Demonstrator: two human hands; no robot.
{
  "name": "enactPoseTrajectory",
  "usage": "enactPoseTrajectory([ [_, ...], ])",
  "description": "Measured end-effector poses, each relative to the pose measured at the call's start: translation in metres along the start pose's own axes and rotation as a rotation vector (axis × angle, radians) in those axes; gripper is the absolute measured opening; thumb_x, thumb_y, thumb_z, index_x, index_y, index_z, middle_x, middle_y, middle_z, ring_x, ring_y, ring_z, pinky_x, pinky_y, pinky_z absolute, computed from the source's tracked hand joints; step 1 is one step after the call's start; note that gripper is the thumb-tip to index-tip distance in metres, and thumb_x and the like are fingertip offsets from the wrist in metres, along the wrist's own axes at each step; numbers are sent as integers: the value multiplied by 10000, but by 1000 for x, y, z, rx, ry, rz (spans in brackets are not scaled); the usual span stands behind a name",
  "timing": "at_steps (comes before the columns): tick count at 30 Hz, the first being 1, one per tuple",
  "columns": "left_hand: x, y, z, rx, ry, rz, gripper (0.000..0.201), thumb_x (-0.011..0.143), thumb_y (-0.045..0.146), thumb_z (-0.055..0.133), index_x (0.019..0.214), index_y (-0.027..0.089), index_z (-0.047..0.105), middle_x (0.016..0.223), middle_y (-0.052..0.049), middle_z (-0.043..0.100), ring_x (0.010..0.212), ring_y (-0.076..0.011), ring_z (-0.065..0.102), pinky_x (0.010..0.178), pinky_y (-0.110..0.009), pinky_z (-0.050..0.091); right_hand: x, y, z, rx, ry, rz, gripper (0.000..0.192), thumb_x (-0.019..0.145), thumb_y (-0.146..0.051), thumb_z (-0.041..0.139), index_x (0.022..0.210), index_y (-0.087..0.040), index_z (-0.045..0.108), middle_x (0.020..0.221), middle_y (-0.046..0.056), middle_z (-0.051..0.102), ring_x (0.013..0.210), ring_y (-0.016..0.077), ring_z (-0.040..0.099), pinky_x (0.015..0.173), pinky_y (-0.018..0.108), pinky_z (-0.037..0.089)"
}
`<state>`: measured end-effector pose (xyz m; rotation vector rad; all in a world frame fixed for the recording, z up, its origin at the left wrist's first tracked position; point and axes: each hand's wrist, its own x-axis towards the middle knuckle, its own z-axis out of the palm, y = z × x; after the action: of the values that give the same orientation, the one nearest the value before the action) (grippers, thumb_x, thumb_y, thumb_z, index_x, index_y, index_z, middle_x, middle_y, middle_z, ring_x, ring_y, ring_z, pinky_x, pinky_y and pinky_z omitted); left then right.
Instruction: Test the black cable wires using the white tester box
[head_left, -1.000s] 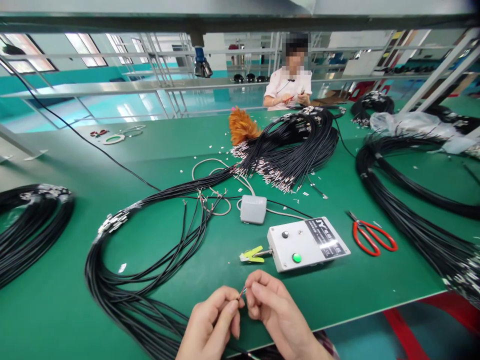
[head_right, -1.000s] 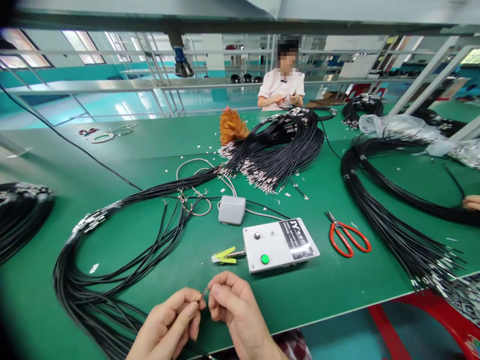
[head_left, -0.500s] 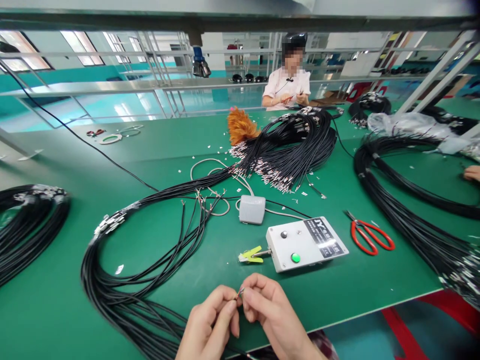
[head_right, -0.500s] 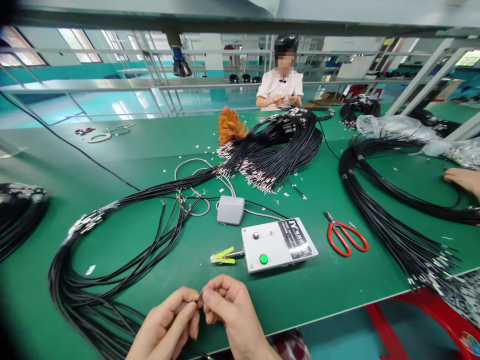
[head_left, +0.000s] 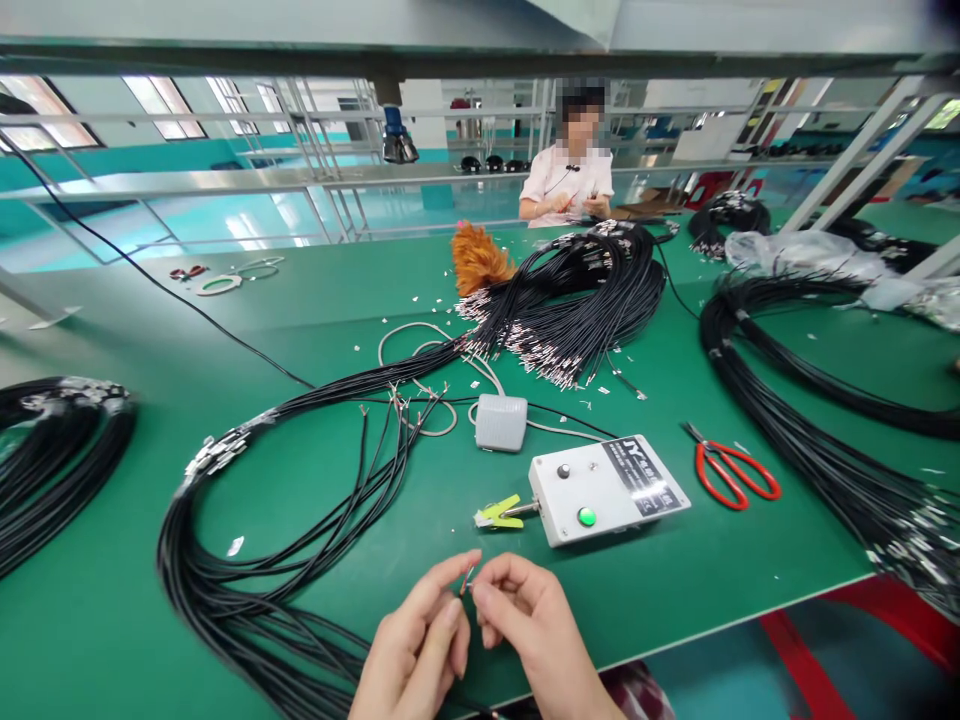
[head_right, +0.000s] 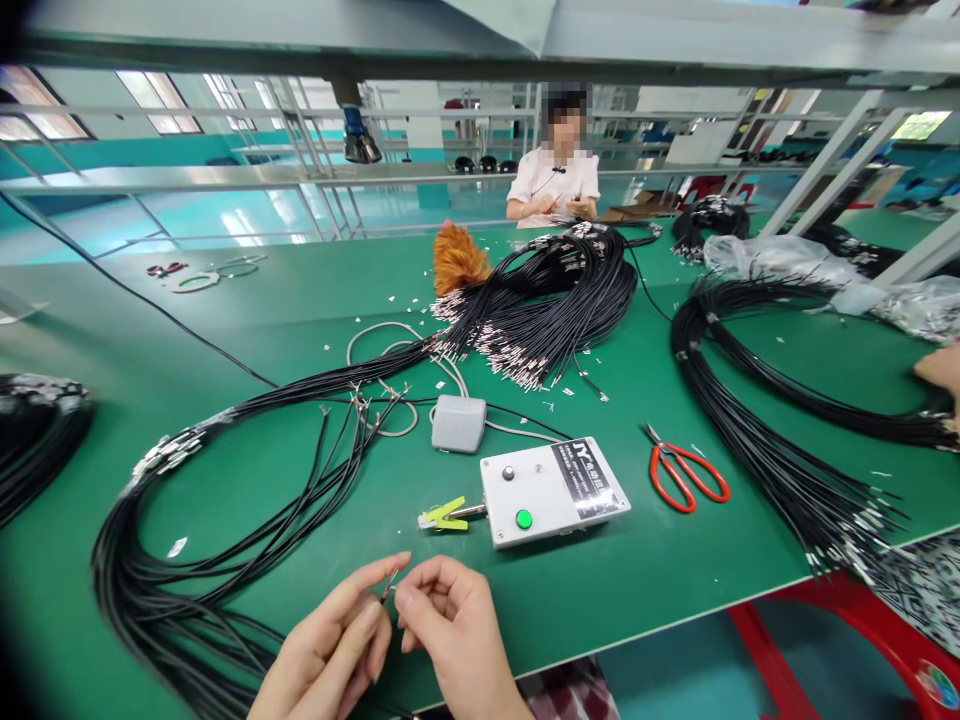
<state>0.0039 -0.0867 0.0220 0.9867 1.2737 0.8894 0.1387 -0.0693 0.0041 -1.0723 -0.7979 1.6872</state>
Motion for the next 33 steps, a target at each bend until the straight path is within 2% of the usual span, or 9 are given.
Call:
enactPoseTrajectory([
  [5,3,1,-5,-86,-68,-65,483,795,592,682,1096,218,634,554,65,474,422,-49,277,374,-149,156,0,-3,1,-105,11,7,466,687,-595,742,683,-167,556,564,-44,501,489,76,427,505,217,364],
  [10,11,0,-5,-115,17,-31,432,715,577,761,881,194,649,620,57,538,353,19,206,358,-135,109,-1,-2,-1,-296,35,-32,330,759,-475,662,692,-171,553,583,-31,502,523,95,429,517,231,364],
  [14,15,-4,-4,-43,126,-28,453,720,599,740,850,174,649,525,88,435,367,-15,259,367,-142,173,-5,-8,-3,-471,34,-146,193,815,-328,598,699,-179,559,650,-15,530,592,114,479,565,240,394],
  [19,13,-2,0,130,149,132,368,766,532,719,791,166,689,662,4,591,554,-106,473,490,-185,383,-9,-16,-14,-615,2,-269,179,878,-265,559,716,-190,571,719,-4,566,632,121,526,595,238,423],
  [23,15,5,2,120,131,63,448,740,610,697,772,164,671,591,22,546,502,-102,419,449,-184,329,-12,-18,-27,-820,-9,-391,128,944,-279,536,941,-202,638,869,30,657,712,147,596,687,269,457],
  [26,18,9,1,108,90,23,528,686,685,696,737,163,637,546,51,475,456,-83,345,421,-180,278,-11,-26,-28,-1151,-31,-612,274,914,-274,616,1176,-196,588,1049,82,688,848,215,627,768,333,434],
  [29,22,8,-3,183,-9,65,504,747,672,653,698,173,604,553,59,433,464,-90,337,434,-188,298,-3,-37,-22,-1451,-172,-807,87,926,-256,614,933,-175,644,855,64,706,764,223,614,678,334,369],
  [31,25,5,-5,304,-73,163,449,833,603,602,676,181,601,578,32,471,507,-115,400,481,-204,356,4,-41,-20,-1565,-267,-897,225,957,-242,567,743,-186,610,692,30,671,635,189,566,614,329,311],
  [33,26,2,-6,439,-112,300,398,901,509,548,673,191,617,621,-8,547,572,-148,489,558,-223,417,9,-42,-22,-1602,-304,-974,298,980,-252,531,693,-195,586,648,17,656,590,173,532,591,328,273],
])
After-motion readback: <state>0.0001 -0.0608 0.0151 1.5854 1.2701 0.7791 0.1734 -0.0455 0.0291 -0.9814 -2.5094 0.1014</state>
